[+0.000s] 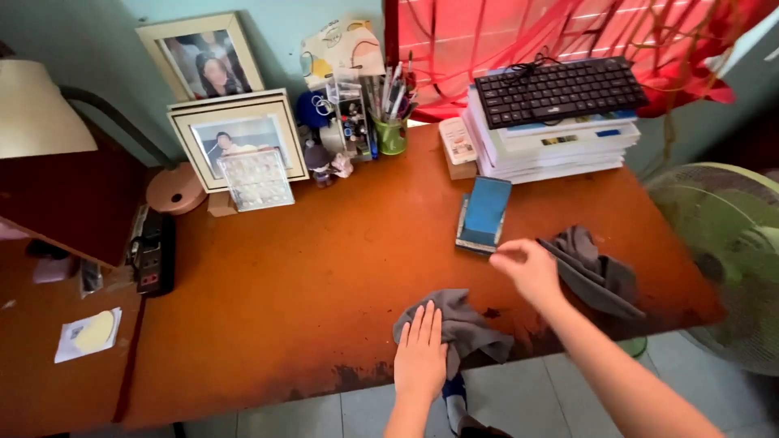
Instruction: The person wipes a wooden desk surface with a gray cloth, moving the cloth back and forth across the desk. They briefly lift and reposition a desk lamp to clean underneath it, then continue wiping the desk surface.
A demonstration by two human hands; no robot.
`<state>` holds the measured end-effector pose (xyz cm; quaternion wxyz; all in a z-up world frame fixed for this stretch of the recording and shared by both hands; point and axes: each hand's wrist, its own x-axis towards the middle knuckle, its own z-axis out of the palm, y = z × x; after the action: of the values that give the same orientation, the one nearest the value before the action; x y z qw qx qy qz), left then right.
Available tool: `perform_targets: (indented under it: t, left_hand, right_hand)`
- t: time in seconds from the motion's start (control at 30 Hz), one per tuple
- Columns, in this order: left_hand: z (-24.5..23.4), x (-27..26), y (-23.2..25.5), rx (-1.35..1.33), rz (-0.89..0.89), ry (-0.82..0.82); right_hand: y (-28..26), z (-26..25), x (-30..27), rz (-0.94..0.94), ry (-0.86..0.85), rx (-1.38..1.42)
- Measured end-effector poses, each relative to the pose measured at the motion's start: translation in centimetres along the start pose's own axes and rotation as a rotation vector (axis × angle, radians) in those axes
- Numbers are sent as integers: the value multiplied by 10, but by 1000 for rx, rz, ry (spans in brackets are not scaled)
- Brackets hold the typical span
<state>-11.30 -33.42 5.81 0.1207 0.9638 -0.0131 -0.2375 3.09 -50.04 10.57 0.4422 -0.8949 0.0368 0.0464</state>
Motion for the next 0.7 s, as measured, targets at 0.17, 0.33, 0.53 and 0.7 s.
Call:
perform_targets:
  t: [0.17,0.33,0.53,0.7]
  left_hand:
    - [-2,20,-14,-42,15,59]
    - [-38,34,-24,-112,-41,-6]
    - [-62,56,-43,-170,-192,14]
    - [-80,53,-50,-197,-187,-12]
  right_hand:
    - [12,13,78,-8,178,98]
    - [-18,11,108,118,36,326]
    - [-52,-2,129,127,-271,21]
    - [-70,14,158,-66,-455,149]
